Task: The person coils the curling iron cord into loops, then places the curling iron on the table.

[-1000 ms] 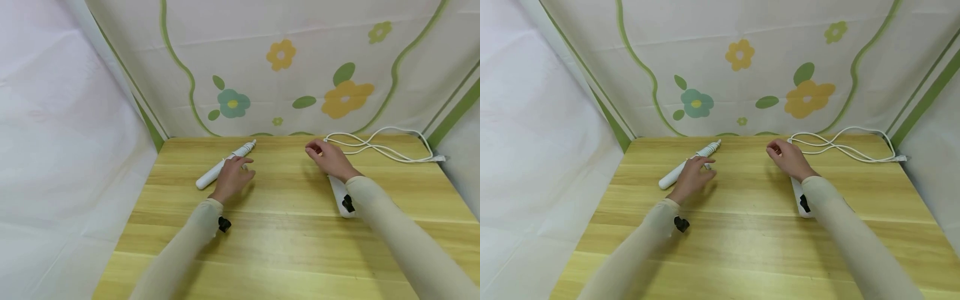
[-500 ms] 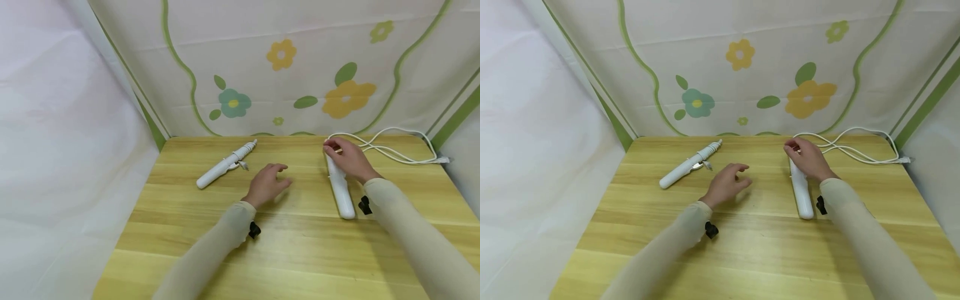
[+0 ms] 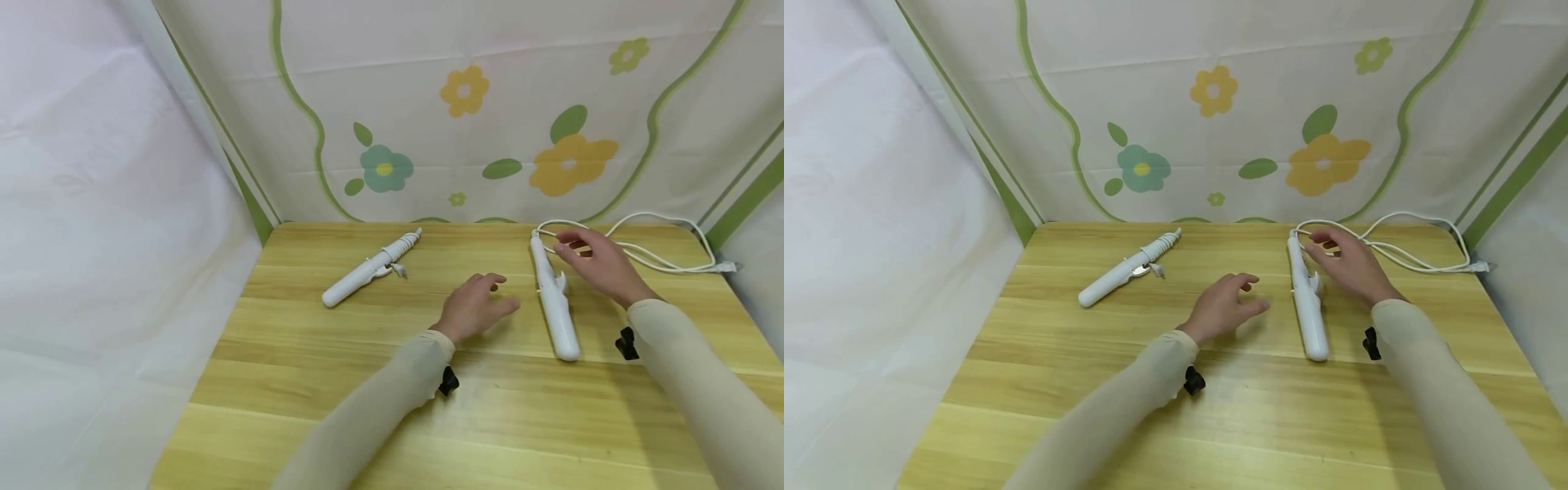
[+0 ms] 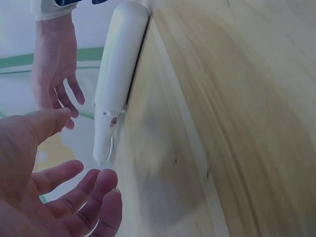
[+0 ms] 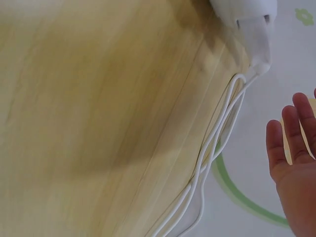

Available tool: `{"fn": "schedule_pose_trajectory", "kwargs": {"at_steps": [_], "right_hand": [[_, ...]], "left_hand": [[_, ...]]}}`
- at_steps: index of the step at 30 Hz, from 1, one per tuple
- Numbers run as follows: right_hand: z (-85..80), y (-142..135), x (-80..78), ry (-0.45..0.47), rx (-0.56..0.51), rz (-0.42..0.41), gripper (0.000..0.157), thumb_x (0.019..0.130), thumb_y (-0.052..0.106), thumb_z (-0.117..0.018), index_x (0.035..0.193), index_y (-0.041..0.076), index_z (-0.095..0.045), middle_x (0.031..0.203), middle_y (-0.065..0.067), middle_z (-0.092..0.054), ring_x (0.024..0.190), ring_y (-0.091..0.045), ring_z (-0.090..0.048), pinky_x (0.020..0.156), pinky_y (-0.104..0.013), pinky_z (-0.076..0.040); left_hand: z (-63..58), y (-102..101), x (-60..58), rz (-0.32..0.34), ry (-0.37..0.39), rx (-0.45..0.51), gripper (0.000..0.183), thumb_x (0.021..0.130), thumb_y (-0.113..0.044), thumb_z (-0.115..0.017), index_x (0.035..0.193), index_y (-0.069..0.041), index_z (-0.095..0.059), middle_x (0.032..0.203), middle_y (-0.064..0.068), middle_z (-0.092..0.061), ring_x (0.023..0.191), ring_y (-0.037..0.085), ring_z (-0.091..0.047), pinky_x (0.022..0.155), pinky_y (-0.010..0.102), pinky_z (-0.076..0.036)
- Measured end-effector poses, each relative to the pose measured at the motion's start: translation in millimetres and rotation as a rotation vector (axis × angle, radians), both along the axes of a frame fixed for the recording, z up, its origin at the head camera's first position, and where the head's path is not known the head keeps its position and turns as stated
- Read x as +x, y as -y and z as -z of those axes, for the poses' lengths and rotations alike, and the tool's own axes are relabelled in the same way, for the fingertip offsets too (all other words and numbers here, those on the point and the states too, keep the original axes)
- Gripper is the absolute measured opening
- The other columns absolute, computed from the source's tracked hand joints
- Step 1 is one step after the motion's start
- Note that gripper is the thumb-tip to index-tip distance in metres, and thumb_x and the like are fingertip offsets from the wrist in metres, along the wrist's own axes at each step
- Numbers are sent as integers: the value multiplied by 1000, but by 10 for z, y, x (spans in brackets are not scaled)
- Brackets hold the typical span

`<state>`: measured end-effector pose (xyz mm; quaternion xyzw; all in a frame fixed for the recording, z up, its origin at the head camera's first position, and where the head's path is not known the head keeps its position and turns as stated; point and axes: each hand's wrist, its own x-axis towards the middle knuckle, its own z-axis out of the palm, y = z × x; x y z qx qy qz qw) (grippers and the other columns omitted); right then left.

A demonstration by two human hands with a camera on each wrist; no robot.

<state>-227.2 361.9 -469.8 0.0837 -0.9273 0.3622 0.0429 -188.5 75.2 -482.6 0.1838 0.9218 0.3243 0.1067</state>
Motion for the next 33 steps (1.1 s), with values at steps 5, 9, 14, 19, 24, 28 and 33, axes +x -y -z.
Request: {"fn": "schedule_pose_trajectory", "kwargs": {"at_steps": [5,9,14,19,24,28,33], "right_hand": [[29,-127,42,-5,-8,0,52,112,43,-61,151,8,-60,147,-20,-63,120,-1,-50,96,-15,-40],[28,-185,57,0,9,-2,54,112,43,-61,151,7,-59,149,-22,-62,125,-13,-54,103,-29,-43],[59,-249,57,-2,33,-3,57,112,43,-61,153,4,-56,151,-26,-57,135,-44,-52,108,-60,-40],[121,-323,66,-28,39,26,60,111,41,-63,158,5,-51,156,-25,-53,136,-42,-52,106,-51,-43],[170,-386,74,-39,17,47,67,110,39,-66,164,5,-44,159,-27,-52,136,-42,-51,97,-27,-41],[205,-422,80,-38,15,62,69,110,39,-66,165,5,-42,156,-29,-52,137,-45,-51,91,-19,-40],[273,-439,55,-67,-18,77,68,110,34,-67,165,3,-42,154,-33,-53,132,-47,-54,87,-10,-39]], "left_hand": [[60,-152,51,-9,1,-8,61,102,-62,-69,152,-29,-62,136,-7,-71,121,12,-68,101,38,-56],[108,-264,102,-26,32,1,63,100,-65,-70,153,-31,-60,133,-8,-71,119,11,-67,101,36,-56],[159,-382,158,-44,59,34,69,98,-67,-72,155,-32,-57,131,-8,-70,116,12,-67,99,33,-55],[202,-463,193,-59,64,39,73,96,-67,-74,158,-32,-54,132,-9,-69,112,12,-67,93,32,-56],[217,-529,210,-77,63,22,77,95,-69,-75,159,-34,-51,128,-10,-68,107,11,-67,88,30,-55],[219,-585,216,-87,65,11,79,94,-69,-76,159,-34,-50,125,-11,-68,102,10,-66,84,29,-54],[220,-653,227,-102,64,-13,81,93,-70,-76,161,-33,-48,123,-12,-69,103,10,-67,84,29,-54]]}}
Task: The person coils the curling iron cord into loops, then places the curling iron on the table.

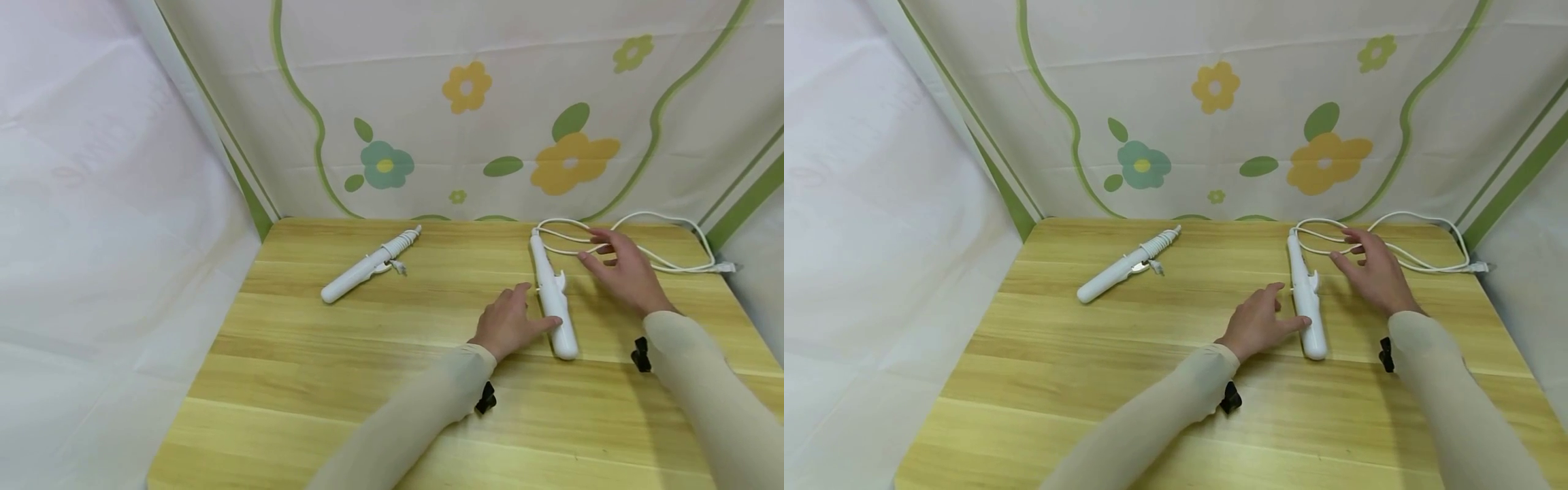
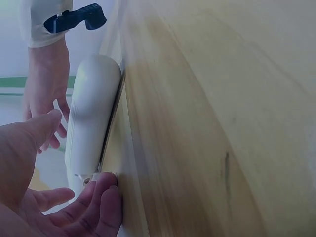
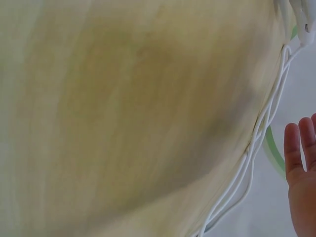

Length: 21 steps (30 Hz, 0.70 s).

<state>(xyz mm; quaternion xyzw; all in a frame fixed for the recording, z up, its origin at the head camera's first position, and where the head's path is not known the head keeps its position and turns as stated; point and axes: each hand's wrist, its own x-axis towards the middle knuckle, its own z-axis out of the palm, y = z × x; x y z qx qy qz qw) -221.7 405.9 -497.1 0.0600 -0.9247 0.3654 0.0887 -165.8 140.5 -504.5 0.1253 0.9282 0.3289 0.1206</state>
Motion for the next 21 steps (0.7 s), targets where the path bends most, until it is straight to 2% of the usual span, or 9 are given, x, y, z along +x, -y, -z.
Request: {"fn": "schedule_pose_trajectory", "kwargs": {"at_steps": [5,8,12,15,18,21], "right_hand": [[89,7,-32,-20,-20,27,67,110,32,-67,165,3,-41,151,-34,-55,129,-48,-55,85,-10,-39],[127,19,-38,-14,-23,42,69,111,34,-66,167,5,-38,150,-34,-54,129,-50,-56,88,-17,-41],[171,38,-48,10,-18,58,72,111,36,-63,171,10,-32,151,-34,-54,127,-53,-57,95,-42,-48],[203,53,-55,27,-18,61,75,112,38,-62,173,12,-27,153,-35,-52,127,-56,-56,96,-63,-49],[221,76,-63,30,-35,55,76,112,38,-61,174,12,-24,154,-36,-51,129,-58,-55,98,-72,-47],[222,114,-79,38,-43,50,77,112,40,-60,174,12,-23,155,-37,-50,131,-58,-54,99,-74,-45]], "left_hand": [[4,-80,28,-17,-12,-52,90,92,-75,-73,164,-31,-44,130,-9,-72,110,14,-71,88,32,-57],[12,-122,45,-25,-42,-104,97,91,-80,-71,166,-27,-41,135,-5,-73,108,16,-73,83,32,-58],[37,-162,52,-27,-84,-157,98,90,-82,-69,164,-25,-40,127,-4,-76,96,15,-74,71,29,-55],[46,-191,50,-25,-95,-162,99,90,-80,-70,165,-23,-40,129,-4,-76,99,14,-75,73,28,-56],[41,-228,45,-24,-83,-131,97,92,-75,-73,165,-22,-39,129,-4,-75,101,13,-74,77,27,-57],[31,-270,41,-32,-59,-99,95,92,-71,-76,165,-23,-39,124,-5,-75,97,11,-72,76,26,-54]]}}
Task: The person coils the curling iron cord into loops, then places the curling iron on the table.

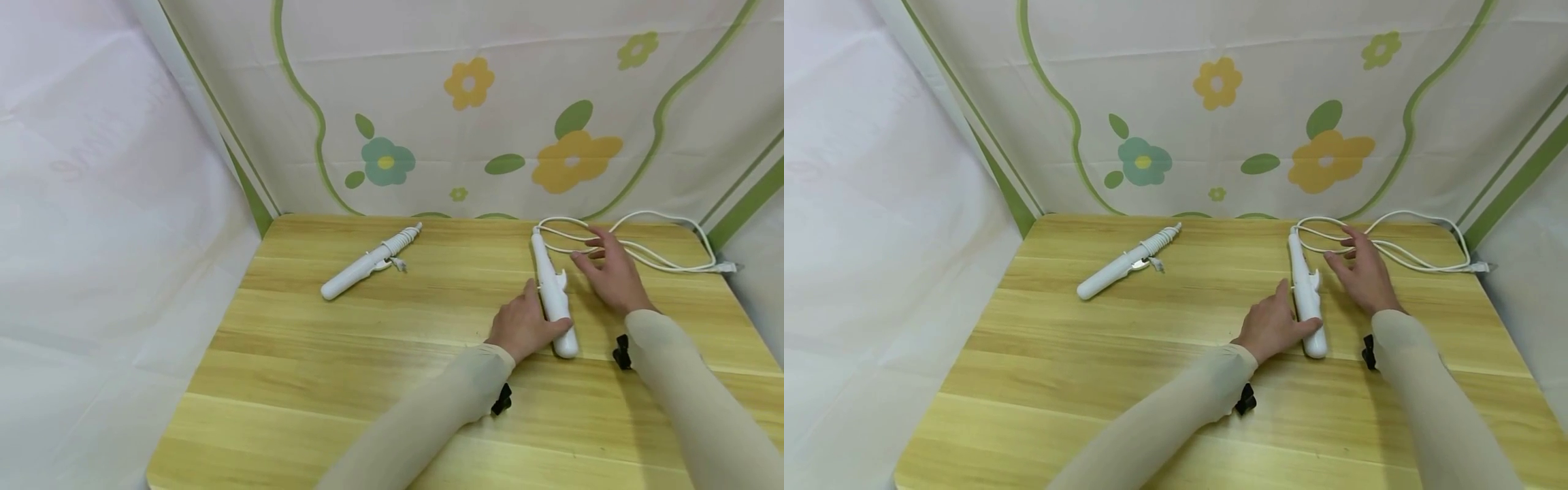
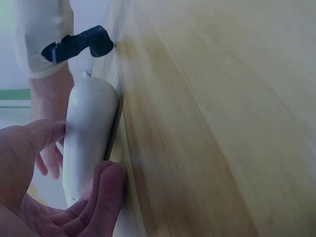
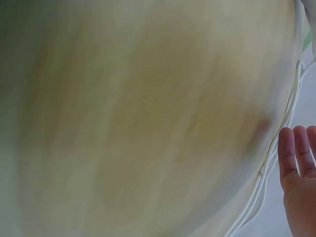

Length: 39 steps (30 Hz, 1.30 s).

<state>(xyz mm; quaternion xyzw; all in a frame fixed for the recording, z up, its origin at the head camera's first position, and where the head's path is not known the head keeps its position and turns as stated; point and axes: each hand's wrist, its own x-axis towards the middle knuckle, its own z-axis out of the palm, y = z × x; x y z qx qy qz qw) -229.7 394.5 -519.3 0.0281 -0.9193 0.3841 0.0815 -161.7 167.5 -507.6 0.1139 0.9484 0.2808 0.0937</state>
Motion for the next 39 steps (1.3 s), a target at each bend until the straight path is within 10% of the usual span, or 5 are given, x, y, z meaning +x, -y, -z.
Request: {"fn": "schedule_pose_trajectory", "kwargs": {"at_steps": [8,21,29,35,39], "right_hand": [[-68,68,-39,21,29,-38,69,113,41,-59,167,3,-37,153,-36,-51,131,-57,-54,103,-73,-44],[-61,82,-127,-18,49,-55,63,112,30,-63,163,-2,-42,150,-37,-53,128,-55,-57,101,-70,-46],[-75,90,-120,-64,61,-63,65,110,27,-68,163,-1,-43,153,-35,-48,127,-52,-57,86,-19,-49],[-122,158,-111,-116,89,-103,59,108,23,-70,160,5,-50,153,-31,-48,130,-51,-52,101,-64,-50],[-145,242,-114,-171,160,-189,51,107,20,-73,153,3,-58,155,-29,-51,141,-52,-45,115,-73,-35]], "left_hand": [[-21,-131,-21,-43,26,-25,88,89,-71,-80,153,-23,-44,101,-5,-72,78,11,-66,63,26,-48],[-173,121,-113,-159,286,232,53,89,-51,-85,125,-16,-65,101,2,-72,81,15,-62,67,30,-50],[-99,530,-291,-116,334,327,40,96,-48,-80,123,-19,-78,108,-5,-76,87,10,-65,78,30,-54],[-40,973,-472,10,285,367,44,104,-40,-71,143,-19,-71,132,0,-74,98,9,-69,87,29,-58],[-75,1277,-563,81,299,445,41,108,-34,-65,146,-19,-69,135,6,-73,84,19,-77,83,31,-57]]}}
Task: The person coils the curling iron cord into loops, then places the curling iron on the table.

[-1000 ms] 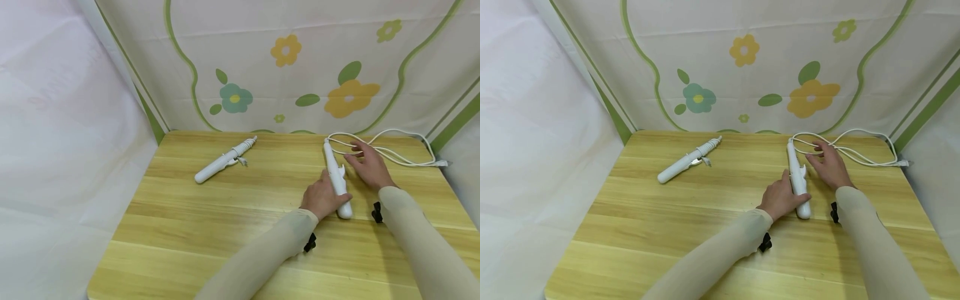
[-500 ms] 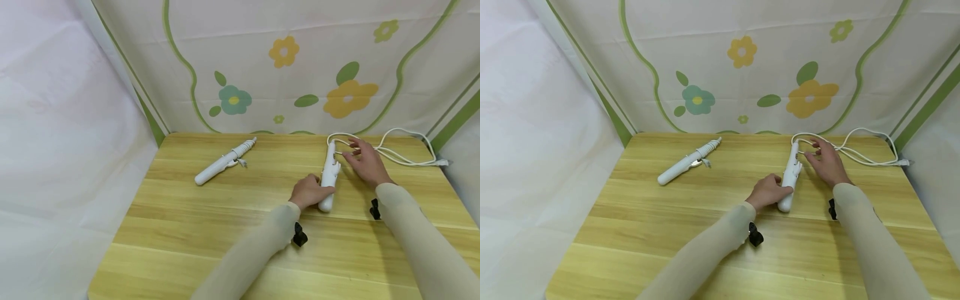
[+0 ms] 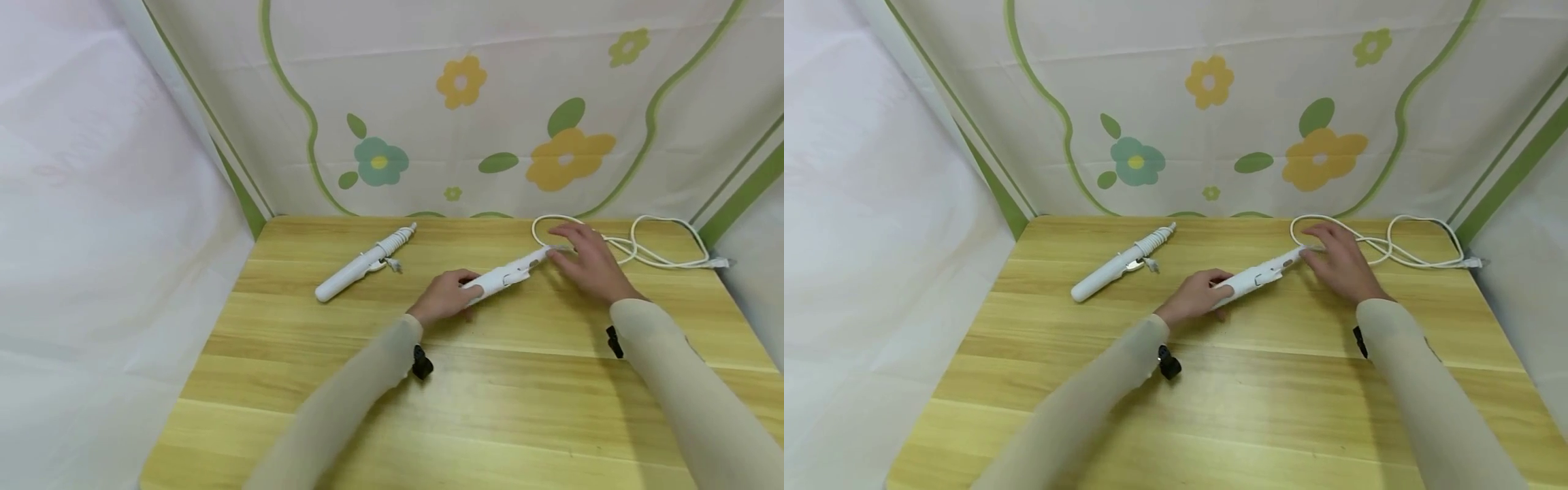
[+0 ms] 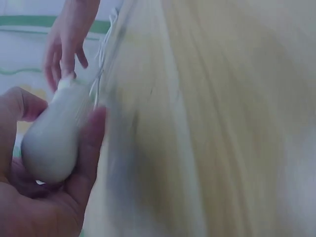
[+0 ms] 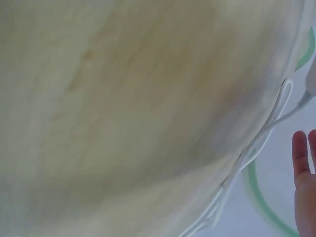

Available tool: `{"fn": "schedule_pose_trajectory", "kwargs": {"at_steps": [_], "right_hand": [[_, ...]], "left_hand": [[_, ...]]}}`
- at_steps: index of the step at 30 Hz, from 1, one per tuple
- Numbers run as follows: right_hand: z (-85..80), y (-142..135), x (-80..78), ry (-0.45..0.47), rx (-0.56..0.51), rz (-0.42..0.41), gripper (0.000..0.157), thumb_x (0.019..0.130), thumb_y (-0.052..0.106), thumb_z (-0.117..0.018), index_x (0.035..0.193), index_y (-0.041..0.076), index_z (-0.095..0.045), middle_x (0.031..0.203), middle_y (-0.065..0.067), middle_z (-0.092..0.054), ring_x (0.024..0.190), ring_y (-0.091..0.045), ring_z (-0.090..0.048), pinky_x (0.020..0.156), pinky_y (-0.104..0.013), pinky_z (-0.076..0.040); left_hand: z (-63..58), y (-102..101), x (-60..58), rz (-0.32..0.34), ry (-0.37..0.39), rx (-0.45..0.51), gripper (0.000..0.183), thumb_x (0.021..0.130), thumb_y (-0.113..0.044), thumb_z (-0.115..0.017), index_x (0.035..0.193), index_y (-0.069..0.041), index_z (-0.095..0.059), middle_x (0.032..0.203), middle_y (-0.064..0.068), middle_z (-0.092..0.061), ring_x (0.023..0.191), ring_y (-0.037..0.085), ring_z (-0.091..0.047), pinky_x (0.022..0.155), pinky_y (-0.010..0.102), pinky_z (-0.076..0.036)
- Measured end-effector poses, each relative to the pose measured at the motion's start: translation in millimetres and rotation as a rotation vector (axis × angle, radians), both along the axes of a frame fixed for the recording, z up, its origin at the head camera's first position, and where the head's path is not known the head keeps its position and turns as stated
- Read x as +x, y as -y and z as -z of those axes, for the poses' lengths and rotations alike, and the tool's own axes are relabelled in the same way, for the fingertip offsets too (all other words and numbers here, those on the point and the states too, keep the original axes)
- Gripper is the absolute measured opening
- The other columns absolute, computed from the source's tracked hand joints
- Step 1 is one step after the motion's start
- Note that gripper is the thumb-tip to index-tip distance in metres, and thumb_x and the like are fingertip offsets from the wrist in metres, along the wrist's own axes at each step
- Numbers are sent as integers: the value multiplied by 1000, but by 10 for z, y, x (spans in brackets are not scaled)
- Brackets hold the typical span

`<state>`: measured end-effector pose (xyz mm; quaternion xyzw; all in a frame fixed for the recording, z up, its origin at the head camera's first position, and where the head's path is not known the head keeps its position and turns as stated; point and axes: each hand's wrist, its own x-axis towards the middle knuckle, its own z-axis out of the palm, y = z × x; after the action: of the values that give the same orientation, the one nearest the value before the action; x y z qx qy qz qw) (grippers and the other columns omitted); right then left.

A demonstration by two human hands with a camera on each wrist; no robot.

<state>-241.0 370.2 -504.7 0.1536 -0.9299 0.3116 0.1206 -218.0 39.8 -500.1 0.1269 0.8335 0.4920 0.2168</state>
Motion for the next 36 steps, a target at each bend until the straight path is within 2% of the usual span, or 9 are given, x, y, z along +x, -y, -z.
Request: {"fn": "schedule_pose_trajectory", "kwargs": {"at_steps": [3,9,13,17,21,27,32,36], "right_hand": [[-15,57,25,-1,47,-55,49,107,22,-73,150,3,-60,158,-27,-52,148,-52,-40,121,-74,-27],[-65,147,133,58,49,-60,46,108,26,-72,149,8,-63,155,-22,-57,146,-48,-45,118,-72,-31],[-79,200,177,47,54,-102,41,107,22,-73,145,6,-67,149,-21,-65,141,-47,-52,117,-70,-35],[-87,270,204,17,54,-135,34,104,14,-75,137,4,-72,139,-19,-73,133,-45,-60,113,-66,-41],[-102,359,233,8,58,-144,25,104,14,-75,128,7,-77,125,-13,-79,121,-39,-68,106,-61,-48],[-94,534,280,-24,99,-189,18,105,17,-75,122,11,-79,109,-3,-81,102,-21,-73,93,-52,-54],[-74,646,343,-49,79,-193,14,103,11,-77,116,13,-80,106,0,-81,97,-14,-71,87,-48,-58],[-81,736,407,-90,70,-222,13,100,7,-79,112,12,-81,103,1,-80,89,-10,-68,78,-42,-59]], "left_hand": [[-54,187,-44,39,-32,3,40,109,-33,-63,147,-21,-68,134,6,-74,78,25,-79,84,30,-53],[-144,502,-97,73,-70,22,40,109,-32,-63,147,-22,-68,139,7,-71,79,30,-79,85,33,-56],[-207,694,-123,73,-78,35,40,110,-33,-63,148,-22,-68,141,8,-71,80,36,-79,90,36,-57],[-266,874,-138,91,-76,33,42,110,-37,-64,150,-23,-67,147,6,-68,82,38,-80,97,40,-56],[-320,1043,-137,115,-62,38,45,109,-37,-65,151,-21,-66,153,7,-65,85,40,-80,103,44,-56],[-345,1336,-124,112,-8,56,47,108,-39,-68,150,-17,-67,150,13,-64,91,43,-81,107,47,-57],[-341,1574,-119,105,19,78,48,107,-41,-70,149,-17,-68,158,10,-56,100,39,-77,96,43,-62],[-344,1729,-116,134,24,49,45,102,-43,-78,142,-23,-73,146,7,-65,105,28,-68,81,42,-64]]}}
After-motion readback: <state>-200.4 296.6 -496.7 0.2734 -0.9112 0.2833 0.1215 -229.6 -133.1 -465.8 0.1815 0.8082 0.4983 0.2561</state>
